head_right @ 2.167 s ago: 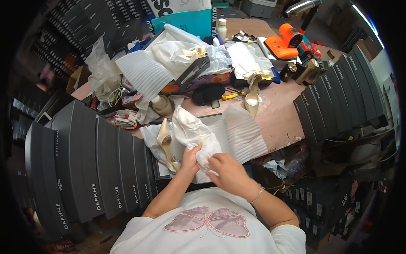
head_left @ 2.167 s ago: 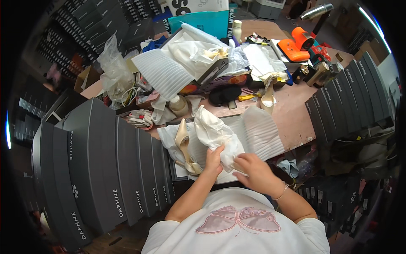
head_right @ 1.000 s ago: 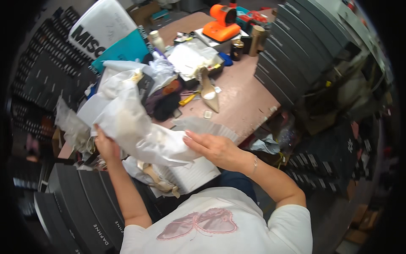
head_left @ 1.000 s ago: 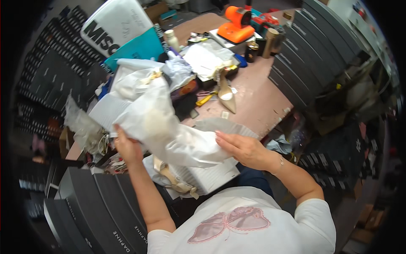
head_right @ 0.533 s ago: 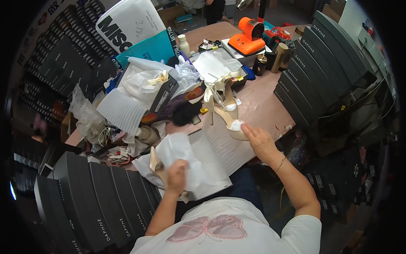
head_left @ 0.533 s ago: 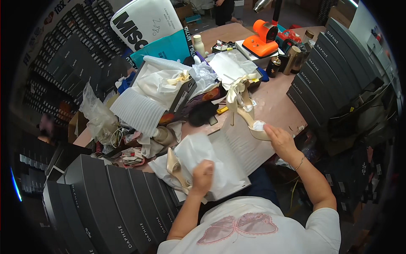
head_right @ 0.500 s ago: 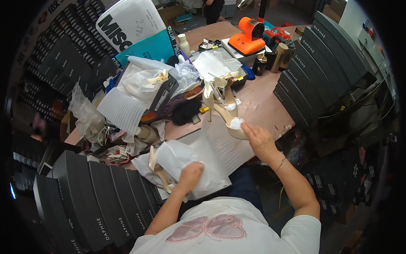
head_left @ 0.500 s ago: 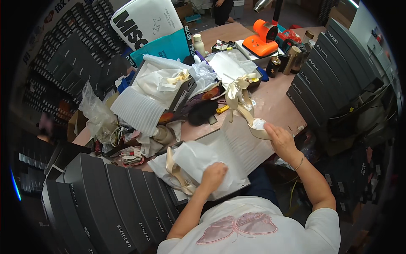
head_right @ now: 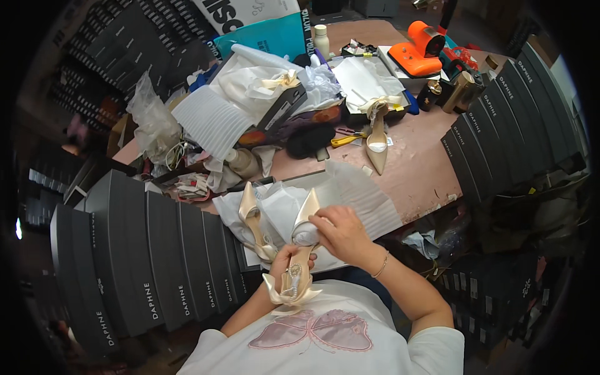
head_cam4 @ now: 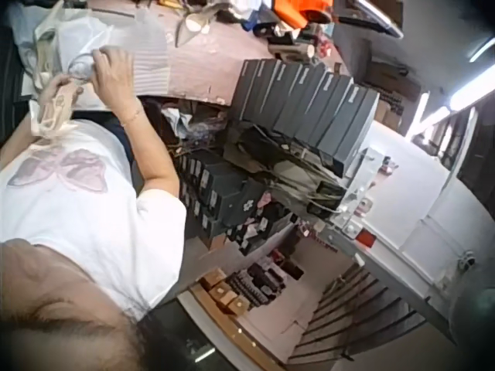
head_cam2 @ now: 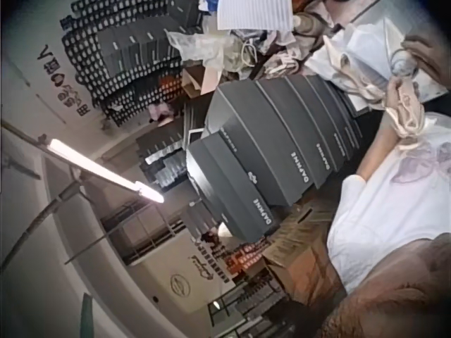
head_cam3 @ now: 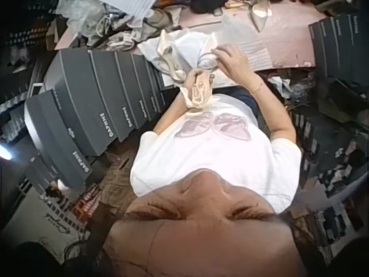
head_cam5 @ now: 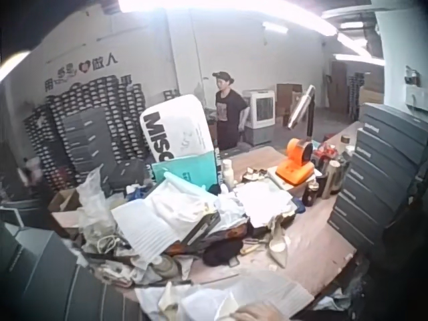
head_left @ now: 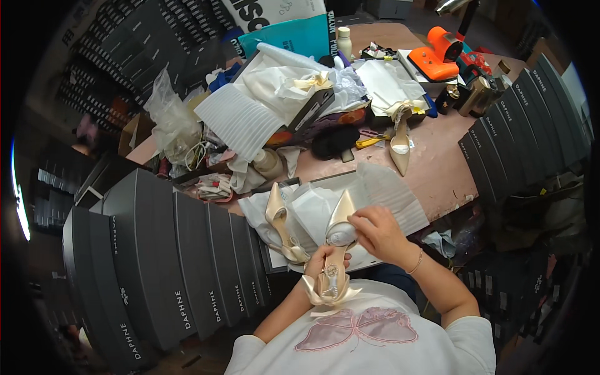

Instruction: Packing pairs of high-heeled shoes into boxes with protective tissue paper and foam.

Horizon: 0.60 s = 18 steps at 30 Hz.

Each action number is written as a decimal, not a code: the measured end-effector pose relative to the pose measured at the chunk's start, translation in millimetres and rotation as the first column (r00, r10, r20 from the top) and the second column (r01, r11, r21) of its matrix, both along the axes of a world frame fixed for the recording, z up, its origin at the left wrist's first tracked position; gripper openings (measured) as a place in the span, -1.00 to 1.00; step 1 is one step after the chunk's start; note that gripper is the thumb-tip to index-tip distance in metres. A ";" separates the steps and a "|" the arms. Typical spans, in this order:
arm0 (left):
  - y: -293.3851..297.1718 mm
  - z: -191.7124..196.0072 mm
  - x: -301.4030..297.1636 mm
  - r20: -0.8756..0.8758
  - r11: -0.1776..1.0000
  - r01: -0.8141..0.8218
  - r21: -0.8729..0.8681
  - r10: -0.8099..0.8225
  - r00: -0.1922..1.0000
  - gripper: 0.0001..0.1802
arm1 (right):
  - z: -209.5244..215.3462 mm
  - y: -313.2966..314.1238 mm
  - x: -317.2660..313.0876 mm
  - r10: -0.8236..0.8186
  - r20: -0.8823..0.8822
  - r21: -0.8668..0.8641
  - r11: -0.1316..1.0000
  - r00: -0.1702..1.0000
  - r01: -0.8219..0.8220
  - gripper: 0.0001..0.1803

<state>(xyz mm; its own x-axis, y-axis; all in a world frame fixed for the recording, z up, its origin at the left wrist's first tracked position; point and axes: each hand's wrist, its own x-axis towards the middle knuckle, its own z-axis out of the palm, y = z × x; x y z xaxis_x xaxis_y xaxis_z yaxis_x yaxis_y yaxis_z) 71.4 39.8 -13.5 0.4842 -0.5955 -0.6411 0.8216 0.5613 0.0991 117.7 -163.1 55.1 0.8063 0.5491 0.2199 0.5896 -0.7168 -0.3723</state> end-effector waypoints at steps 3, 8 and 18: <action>-1.4 -18.0 -10.8 0.307 0.983 -0.094 -0.160 0.140 0.941 -0.54 | -10.7 37.5 -9.0 -0.024 -0.175 0.051 0.998 0.984 0.034 -0.56; -16.1 -59.7 -38.7 0.508 0.865 -0.459 0.201 0.309 0.804 -0.53 | -47.6 63.1 -0.2 -0.008 -0.309 0.084 0.996 0.951 0.035 -0.48; 21.7 -29.8 -14.2 0.168 0.837 -0.418 0.352 0.383 0.908 -0.19 | -117.6 31.6 49.9 -0.247 -0.090 -0.048 0.969 0.965 0.243 -0.48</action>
